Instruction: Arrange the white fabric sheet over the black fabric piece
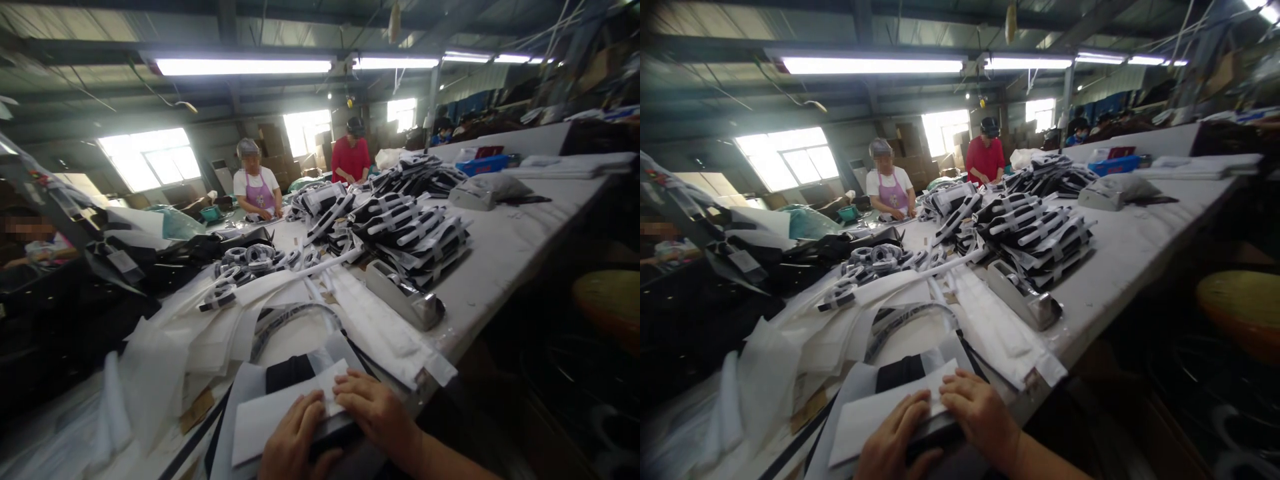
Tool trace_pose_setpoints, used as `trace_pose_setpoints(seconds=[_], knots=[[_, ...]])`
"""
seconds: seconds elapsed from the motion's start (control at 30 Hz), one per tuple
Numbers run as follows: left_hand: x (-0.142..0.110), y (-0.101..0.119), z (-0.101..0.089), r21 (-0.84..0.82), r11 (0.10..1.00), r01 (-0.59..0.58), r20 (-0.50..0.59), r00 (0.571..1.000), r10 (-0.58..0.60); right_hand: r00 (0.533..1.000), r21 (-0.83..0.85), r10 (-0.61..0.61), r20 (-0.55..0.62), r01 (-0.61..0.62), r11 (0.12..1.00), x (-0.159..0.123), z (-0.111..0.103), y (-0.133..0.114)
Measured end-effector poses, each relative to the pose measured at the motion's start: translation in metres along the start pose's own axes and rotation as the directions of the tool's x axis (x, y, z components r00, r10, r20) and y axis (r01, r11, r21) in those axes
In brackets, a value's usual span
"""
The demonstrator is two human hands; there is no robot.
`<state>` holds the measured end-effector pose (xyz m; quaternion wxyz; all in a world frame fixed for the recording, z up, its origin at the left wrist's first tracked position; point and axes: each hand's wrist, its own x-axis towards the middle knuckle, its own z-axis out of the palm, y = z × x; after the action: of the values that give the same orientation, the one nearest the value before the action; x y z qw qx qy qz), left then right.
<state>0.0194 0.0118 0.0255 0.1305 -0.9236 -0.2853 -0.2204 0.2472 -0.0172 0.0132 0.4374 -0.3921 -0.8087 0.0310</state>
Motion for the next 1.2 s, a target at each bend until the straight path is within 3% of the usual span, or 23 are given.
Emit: trace_pose_setpoints(seconds=[0.1, 0.27, 0.43, 0.53, 0.63, 0.73, 0.83, 1.0, 1.07, 1.13, 1.2], knots=[[-0.006, 0.002, 0.007, 0.027, 0.998, 0.065, -0.030, 0.997, -0.064, 0.997, -0.030, -0.051, -0.053, 0.049, 0.998, 0.003, -0.003, -0.004], [-0.005, 0.002, 0.012, 0.162, 0.978, -0.130, -0.055, 0.989, 0.140, 0.982, -0.133, -0.168, -0.087, 0.156, 0.979, 0.009, -0.011, -0.008], [-0.003, 0.002, 0.012, 0.241, 0.959, -0.153, -0.068, 0.982, 0.174, 0.974, -0.188, -0.225, -0.039, 0.214, 0.959, 0.006, -0.021, -0.015], [-0.002, 0.004, 0.013, 0.262, 0.948, -0.183, -0.094, 0.972, 0.214, 0.982, -0.129, -0.181, 0.051, 0.186, 0.974, 0.010, -0.032, -0.019], [-0.002, 0.005, 0.015, 0.292, 0.940, -0.174, -0.104, 0.972, 0.212, 0.972, -0.049, -0.001, 0.233, 0.013, 0.999, 0.032, -0.042, -0.015], [-0.004, 0.004, 0.020, 0.316, 0.933, -0.171, -0.100, 0.972, 0.212, 0.913, -0.131, 0.172, 0.369, -0.132, 0.983, 0.069, -0.036, 0.002], [-0.006, 0.002, 0.023, 0.302, 0.939, -0.168, -0.121, 0.970, 0.212, 0.849, -0.195, 0.206, 0.487, -0.124, 0.973, 0.102, -0.013, 0.027], [-0.006, 0.005, 0.027, 0.202, 0.976, -0.079, -0.254, 0.959, 0.130, 0.636, -0.241, 0.208, 0.743, -0.036, 0.970, 0.124, 0.018, 0.062], [-0.006, 0.010, 0.031, 0.140, 0.990, -0.007, -0.306, 0.951, 0.050, 0.581, -0.260, 0.221, 0.783, -0.016, 0.965, 0.125, 0.020, 0.071], [-0.006, 0.014, 0.035, 0.093, 0.995, 0.036, -0.346, 0.938, -0.002, 0.567, -0.280, 0.232, 0.790, -0.004, 0.960, 0.124, 0.018, 0.078], [-0.007, 0.016, 0.039, 0.078, 0.996, 0.039, -0.357, 0.934, -0.009, 0.590, -0.293, 0.236, 0.772, 0.002, 0.956, 0.125, 0.017, 0.083]])
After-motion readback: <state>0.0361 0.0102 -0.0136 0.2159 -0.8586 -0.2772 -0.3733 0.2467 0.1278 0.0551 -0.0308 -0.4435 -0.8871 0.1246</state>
